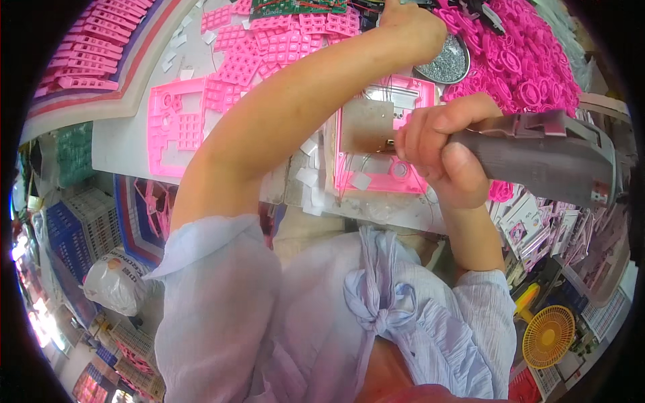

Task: Assembling the internal components and casing of a pink electronic toy device at a factory workbench.

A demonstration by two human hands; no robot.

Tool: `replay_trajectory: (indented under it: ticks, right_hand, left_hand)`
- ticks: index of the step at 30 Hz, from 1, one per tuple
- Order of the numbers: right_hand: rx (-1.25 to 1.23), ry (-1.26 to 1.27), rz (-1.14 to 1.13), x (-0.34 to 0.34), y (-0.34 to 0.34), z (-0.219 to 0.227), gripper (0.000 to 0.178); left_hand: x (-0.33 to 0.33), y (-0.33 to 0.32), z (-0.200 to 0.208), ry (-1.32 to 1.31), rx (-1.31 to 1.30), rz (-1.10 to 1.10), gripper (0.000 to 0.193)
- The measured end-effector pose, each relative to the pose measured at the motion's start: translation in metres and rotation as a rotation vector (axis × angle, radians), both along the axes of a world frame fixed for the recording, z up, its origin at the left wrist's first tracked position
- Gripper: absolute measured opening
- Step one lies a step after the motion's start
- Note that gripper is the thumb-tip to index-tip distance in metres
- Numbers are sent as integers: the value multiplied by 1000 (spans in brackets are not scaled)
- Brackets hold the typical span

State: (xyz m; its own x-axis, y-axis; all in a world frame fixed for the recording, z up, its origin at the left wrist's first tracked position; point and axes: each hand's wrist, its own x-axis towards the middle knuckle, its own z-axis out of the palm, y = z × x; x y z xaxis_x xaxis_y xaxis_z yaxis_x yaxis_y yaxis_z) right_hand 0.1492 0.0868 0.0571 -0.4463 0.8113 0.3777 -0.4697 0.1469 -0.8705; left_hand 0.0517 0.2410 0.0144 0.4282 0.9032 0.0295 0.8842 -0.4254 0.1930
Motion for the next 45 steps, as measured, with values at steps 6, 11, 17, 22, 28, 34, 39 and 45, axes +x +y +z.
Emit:
replay_trajectory:
  ticks: [6, 11, 17, 22, 28, 34, 39, 45]
  right_hand:
    - [0, -18, 13, -16, -5, -7, 25]
    - [54, -193, 63, -18, -1, -14, 25]
    - [129, -387, 44, -14, -5, -14, 28]
    - [148, -76, 94, -23, 6, 11, 27]
    - [81, 56, 153, -27, 5, 19, 26]
    - [68, 78, 136, -33, 3, 15, 24]
    - [140, 23, 98, -40, 26, 2, 18]
    - [65, 66, 138, -50, 45, -26, 12]
  left_hand:
    - [-10, -3, -8, -50, 292, -53, 18]
    - [-46, -40, 21, -330, 406, -94, 17]
    - [-111, -131, 28, -506, 348, -11, 10]
    - [-116, -197, -9, -593, 194, 15, 9]
    - [-102, -217, -20, -766, 131, 99, 11]
    - [-102, -215, -23, -717, 292, 117, 17]
    - [-100, -221, 5, -597, 230, 230, 25]
    - [-87, -249, 0, -395, 54, 79, 28]
